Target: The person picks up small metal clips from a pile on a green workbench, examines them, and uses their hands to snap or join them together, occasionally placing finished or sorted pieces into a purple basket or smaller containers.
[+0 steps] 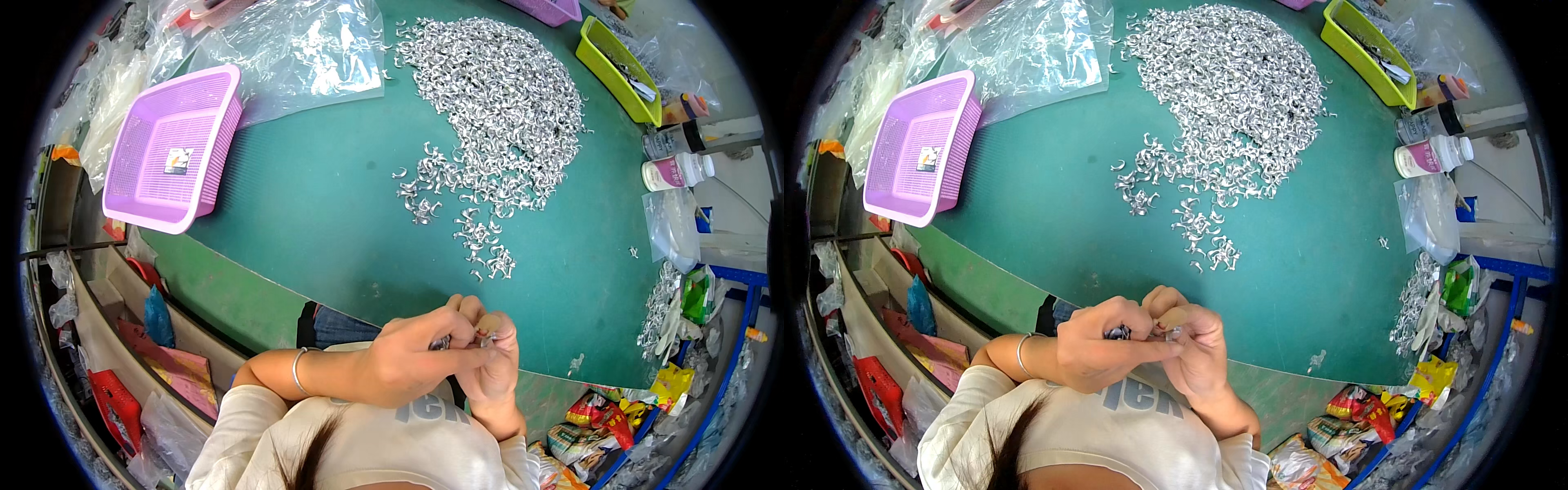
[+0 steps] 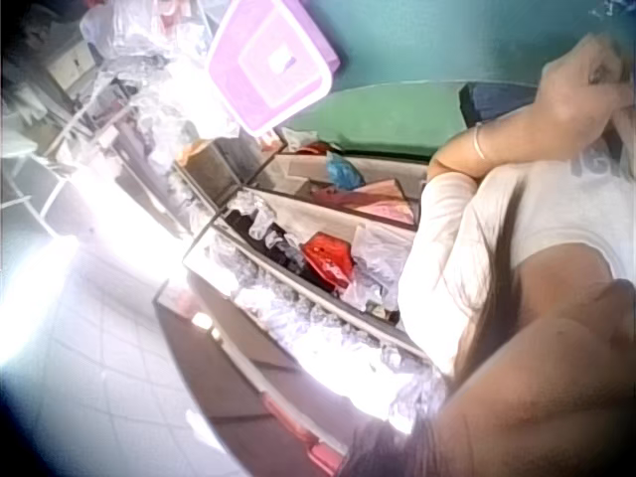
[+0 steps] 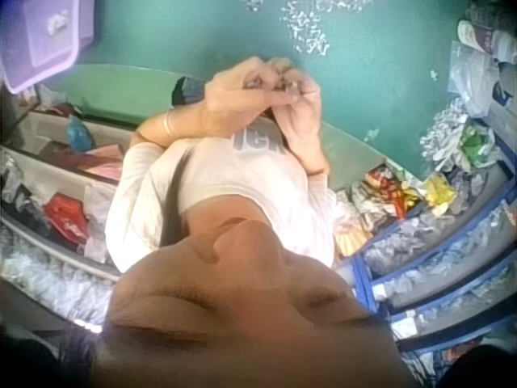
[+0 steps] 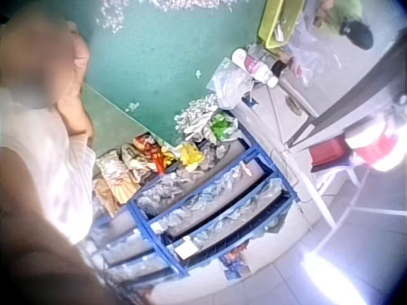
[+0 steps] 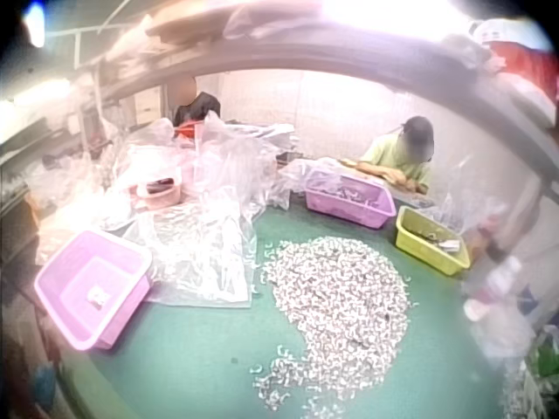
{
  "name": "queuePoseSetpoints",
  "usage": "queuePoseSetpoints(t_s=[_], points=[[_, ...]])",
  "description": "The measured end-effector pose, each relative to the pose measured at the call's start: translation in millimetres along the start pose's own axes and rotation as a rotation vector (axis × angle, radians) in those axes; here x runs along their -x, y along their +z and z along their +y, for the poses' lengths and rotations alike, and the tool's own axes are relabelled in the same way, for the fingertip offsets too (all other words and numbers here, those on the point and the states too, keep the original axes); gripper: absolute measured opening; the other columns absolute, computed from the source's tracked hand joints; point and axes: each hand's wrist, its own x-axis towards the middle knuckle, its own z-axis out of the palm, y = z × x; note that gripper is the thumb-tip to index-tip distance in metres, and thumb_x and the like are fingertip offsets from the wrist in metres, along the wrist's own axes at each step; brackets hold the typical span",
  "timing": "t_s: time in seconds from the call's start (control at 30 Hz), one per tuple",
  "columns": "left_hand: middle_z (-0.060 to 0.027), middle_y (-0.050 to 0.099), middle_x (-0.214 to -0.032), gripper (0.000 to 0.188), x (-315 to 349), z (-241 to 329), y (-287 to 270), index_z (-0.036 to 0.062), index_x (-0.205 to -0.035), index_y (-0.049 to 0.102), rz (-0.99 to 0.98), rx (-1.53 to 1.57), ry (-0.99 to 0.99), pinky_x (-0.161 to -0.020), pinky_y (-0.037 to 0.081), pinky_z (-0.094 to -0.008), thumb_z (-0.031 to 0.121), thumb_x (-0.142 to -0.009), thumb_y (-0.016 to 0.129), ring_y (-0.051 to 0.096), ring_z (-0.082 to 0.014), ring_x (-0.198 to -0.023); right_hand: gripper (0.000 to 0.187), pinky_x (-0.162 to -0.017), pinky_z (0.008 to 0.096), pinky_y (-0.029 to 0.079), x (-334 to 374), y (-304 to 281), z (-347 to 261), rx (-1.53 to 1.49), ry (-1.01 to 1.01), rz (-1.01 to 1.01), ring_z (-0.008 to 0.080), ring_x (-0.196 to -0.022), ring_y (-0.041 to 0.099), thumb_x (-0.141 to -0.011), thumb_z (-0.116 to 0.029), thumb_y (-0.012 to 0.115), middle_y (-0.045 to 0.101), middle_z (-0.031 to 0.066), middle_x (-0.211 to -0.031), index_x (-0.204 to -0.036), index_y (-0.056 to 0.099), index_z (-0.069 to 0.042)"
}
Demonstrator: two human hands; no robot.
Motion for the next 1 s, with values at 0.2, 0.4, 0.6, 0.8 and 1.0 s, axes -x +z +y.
queuePoseSetpoints(t_s=[0.2,0.4,0.6,0.8,1.0], points=[[-0.0030,0.045,-0.074,0.034,2,-2,0,0.0062,-0.085,0.068,-0.001,-0.007,0.015,-0.046,0.041,-0.0212,-0.009,-0.054,0.065,0.048,-0.0110,-0.053,0.007,-0.068,0.0297,0.036,0,0,0,0.007,-0.011,-0.004,0.0188,-0.077,0.040,-0.079,-0.005,0.053,0.047,0.0062,-0.077,-0.075,0.058,-0.002],[-0.0033,0.049,-0.071,0.025,-7,4,0,0.0056,-0.081,0.069,0.040,0.143,-0.217,-0.046,0.036,-0.0208,-0.007,-0.060,0.068,0.046,-0.0092,-0.055,0.006,-0.071,0.0293,0.036,1,-4,0,0.148,-0.084,0.053,0.0177,-0.080,0.043,-0.079,-0.002,0.053,0.050,0.0085,-0.081,-0.081,0.057,0.001],[-0.0010,0.050,-0.068,0.018,-6,-6,-1,0.0034,-0.079,0.068,0.054,0.406,-0.567,-0.048,0.030,-0.0209,-0.004,-0.062,0.072,0.040,-0.0068,-0.056,0.012,-0.073,0.0283,0.039,3,-10,-4,0.372,-0.192,0.134,0.0159,-0.081,0.048,-0.080,-0.001,0.056,0.053,0.0103,-0.087,-0.090,0.055,0.005],[-0.0002,0.050,-0.067,0.022,-5,-2,0,0.0039,-0.081,0.067,0.120,0.255,-0.475,-0.046,0.029,-0.0198,-0.004,-0.061,0.072,0.037,-0.0053,-0.053,0.011,-0.071,0.0266,0.041,0,-4,-5,0.347,-0.220,0.137,0.0166,-0.081,0.049,-0.081,0.000,0.055,0.053,0.0117,-0.086,-0.090,0.056,0.006],[-0.0002,0.049,-0.066,0.026,-4,1,-2,0.0040,-0.085,0.066,0.121,0.150,-0.345,-0.044,0.027,-0.0194,-0.004,-0.061,0.073,0.036,-0.0054,-0.052,0.011,-0.069,0.0269,0.042,0,-4,-6,0.414,-0.243,0.096,0.0169,-0.081,0.049,-0.079,0.001,0.056,0.054,0.0128,-0.086,-0.089,0.057,0.006]])
